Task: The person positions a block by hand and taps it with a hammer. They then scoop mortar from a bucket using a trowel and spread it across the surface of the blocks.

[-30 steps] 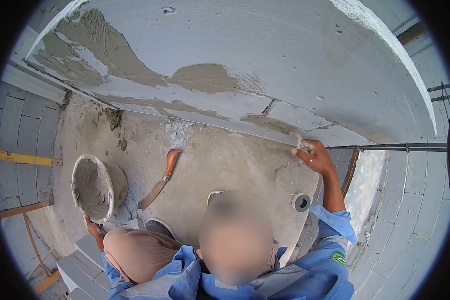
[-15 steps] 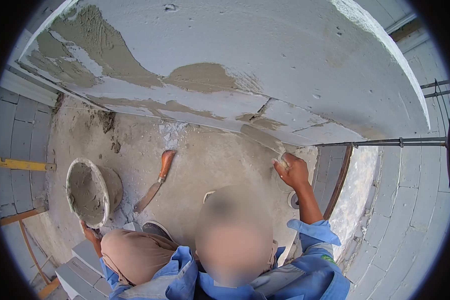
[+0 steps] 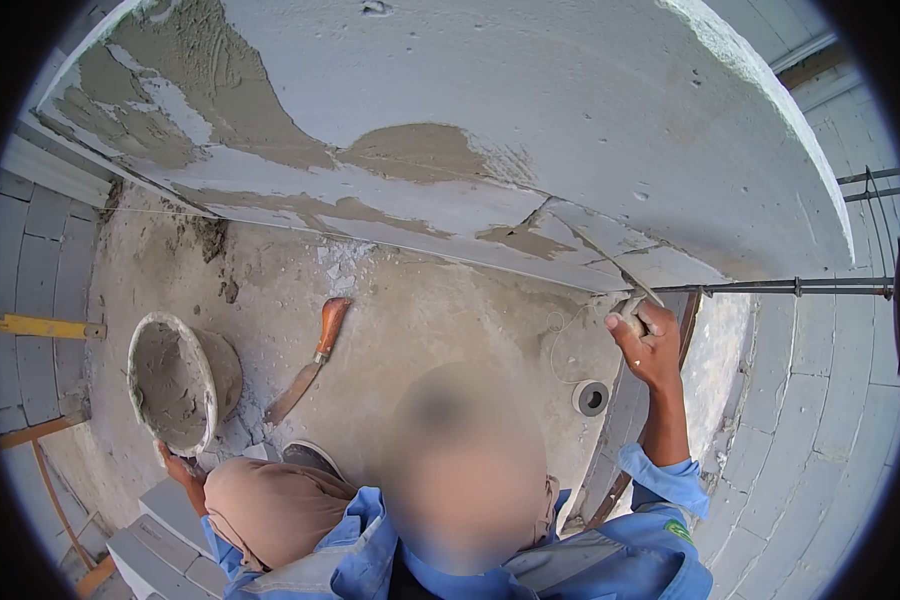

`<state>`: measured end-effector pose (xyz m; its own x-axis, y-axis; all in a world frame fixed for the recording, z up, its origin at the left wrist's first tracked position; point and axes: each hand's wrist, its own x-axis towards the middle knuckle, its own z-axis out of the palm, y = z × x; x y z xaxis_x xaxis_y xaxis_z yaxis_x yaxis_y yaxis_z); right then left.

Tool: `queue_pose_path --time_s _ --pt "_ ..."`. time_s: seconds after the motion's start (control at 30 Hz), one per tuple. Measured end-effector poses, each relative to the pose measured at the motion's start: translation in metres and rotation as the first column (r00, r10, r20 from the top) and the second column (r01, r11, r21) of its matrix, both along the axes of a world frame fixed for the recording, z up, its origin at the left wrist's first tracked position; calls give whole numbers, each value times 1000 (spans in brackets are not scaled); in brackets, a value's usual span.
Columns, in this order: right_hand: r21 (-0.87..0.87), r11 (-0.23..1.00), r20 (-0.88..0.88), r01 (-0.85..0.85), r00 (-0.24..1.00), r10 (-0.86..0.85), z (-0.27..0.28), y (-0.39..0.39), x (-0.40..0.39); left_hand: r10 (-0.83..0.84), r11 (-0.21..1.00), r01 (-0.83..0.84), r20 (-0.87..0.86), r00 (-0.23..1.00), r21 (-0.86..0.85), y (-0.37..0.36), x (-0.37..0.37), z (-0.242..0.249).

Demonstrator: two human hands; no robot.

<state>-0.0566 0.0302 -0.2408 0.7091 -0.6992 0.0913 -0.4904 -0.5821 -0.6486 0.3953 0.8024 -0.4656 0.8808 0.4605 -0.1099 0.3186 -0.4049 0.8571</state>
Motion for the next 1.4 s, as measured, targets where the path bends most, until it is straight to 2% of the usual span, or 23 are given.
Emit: queue_pose_path --time_s 0.03,0.07,0.2,0.27,0.33,0.47,0.5,0.53,0.57,0.67,0.7,0.77,0.83,0.9,0.97,1.0,1.07,1.1,1.17,1.2,1.27,1.37,1.4 --pt "-145 988 3 -51 999 52 -10 3 2 9 999 -8 15 1000 -53 1 0 -1" --pt "-120 990 44 -80 995 85 -17 15 17 16 994 -12 32 999 -105 1 1 -2" --pt "-176 969 -108 -171 982 153 -108 36 46 102 980 -102 -7 995 -172 -21 -2 9" --pt "-219 964 -85 -148 988 132 -142 37 66 48 955 -46 0 999 -293 1 7 -1" --pt "-277 955 -112 -107 991 78 -153 31 78 -9 967 20 47 999 -254 14 7 -10" --pt "-392 915 -42 -99 995 89 -143 13 70 -123 970 146 123 985 -195 42 21 -30" --pt "-381 919 -15 -98 995 100 -127 12 66 -121 970 143 117 986 -195 57 -47 -13" --pt "-368 925 12 -98 994 110 -113 11 63 30 941 -6 66 997 -340 42 -56 1" --pt "-364 926 4 -103 994 112 -103 10 59 174 870 -158 -7 985 -467 -62 -19 39" --pt "-318 948 266 -17 958 106 -70 8 53 149 877 -142 -22 989 -459 -39 -10 24" --pt "-319 948 265 -22 958 112 -69 5 49 154 876 -148 -23 988 -459 -12 1 5" --pt "-433 897 211 -88 958 195 -69 -3 37 -43 976 58 72 996 -210 28 16 -21" --pt "-431 891 135 -141 966 219 -92 -5 26 18 956 -7 33 999 -293 31 19 -25" --pt "-368 897 4 -244 964 264 -114 -5 22 77 928 -78 -17 997 -364 13 12 -11" --pt "-310 921 -49 -236 971 232 -112 -5 30 138 897 -150 -59 989 -416 -14 -1 11" --pt "-205 961 -99 -187 980 170 -112 -10 33 139 900 -152 -61 988 -410 1 2 3" --pt "7 995 -136 -99 986 99 -101 -16 41 61 947 -67 -31 998 -315 21 13 -13" --pt "4 995 -133 -97 986 97 -91 -17 45 58 946 -64 -28 998 -318 19 13 -13" --pt "202 979 -184 -19 981 57 -72 -16 46 1 953 18 63 998 -303 15 7 -12" --pt "203 979 -186 -13 981 52 -65 -17 44 -4 953 22 61 998 -303 4 3 -6" --pt "196 981 -180 -9 983 45 -53 -20 41 154 874 -142 -12 988 -465 -21 -3 12" --pt "235 970 -99 56 995 -33 -29 -14 29 139 945 -137 -12 990 -297 -34 -13 24" --pt "141 990 7 10 1000 -11 -29 -14 24 144 943 -141 -14 990 -301 -38 -15 27"
